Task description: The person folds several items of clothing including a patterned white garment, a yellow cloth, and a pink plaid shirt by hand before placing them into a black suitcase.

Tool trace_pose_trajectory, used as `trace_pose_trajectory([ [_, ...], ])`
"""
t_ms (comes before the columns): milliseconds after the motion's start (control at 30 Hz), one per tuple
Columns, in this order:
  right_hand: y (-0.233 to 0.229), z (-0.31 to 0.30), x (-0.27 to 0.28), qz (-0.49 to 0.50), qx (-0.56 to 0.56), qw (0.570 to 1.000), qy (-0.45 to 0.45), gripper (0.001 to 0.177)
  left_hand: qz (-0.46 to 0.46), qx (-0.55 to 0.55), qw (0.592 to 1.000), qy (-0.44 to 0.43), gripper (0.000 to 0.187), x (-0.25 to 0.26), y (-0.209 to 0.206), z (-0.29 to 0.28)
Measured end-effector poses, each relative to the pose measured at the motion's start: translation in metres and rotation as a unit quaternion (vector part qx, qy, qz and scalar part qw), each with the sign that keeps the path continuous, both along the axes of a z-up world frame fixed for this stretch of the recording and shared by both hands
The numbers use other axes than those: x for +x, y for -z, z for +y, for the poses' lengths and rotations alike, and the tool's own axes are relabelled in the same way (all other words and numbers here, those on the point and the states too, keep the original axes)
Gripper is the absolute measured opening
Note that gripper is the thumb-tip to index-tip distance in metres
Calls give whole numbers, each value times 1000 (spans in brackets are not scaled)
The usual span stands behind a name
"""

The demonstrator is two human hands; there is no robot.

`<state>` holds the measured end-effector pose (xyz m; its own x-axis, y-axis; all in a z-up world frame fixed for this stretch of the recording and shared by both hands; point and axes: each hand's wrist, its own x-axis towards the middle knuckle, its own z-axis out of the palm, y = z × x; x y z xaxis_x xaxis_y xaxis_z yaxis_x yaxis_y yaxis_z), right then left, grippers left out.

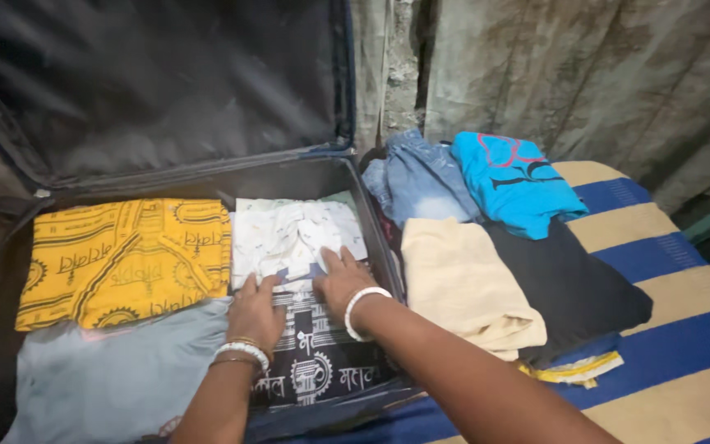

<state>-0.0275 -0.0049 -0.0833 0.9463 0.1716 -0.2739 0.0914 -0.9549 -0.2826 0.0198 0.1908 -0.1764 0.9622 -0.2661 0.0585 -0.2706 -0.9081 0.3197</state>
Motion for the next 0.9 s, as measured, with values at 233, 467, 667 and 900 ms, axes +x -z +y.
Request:
trace_pose_trajectory([
  [233, 36, 0, 10, -212, 5, 977, -19, 35, -36, 13, 999, -13, 62, -8, -18, -12],
  [467, 42, -2, 18, -254, -123, 958, -56, 15, -39, 20, 998, -35, 41, -18, -54, -16],
  [667, 39, -4, 10, -260, -143, 952, -81, 19, -91, 132, 987, -14, 18, -9, -48, -20],
  [900, 39, -4, 16, -239, -173, 952, -75, 15, -96, 131, 986, 38, 18, -11, -65, -18],
])
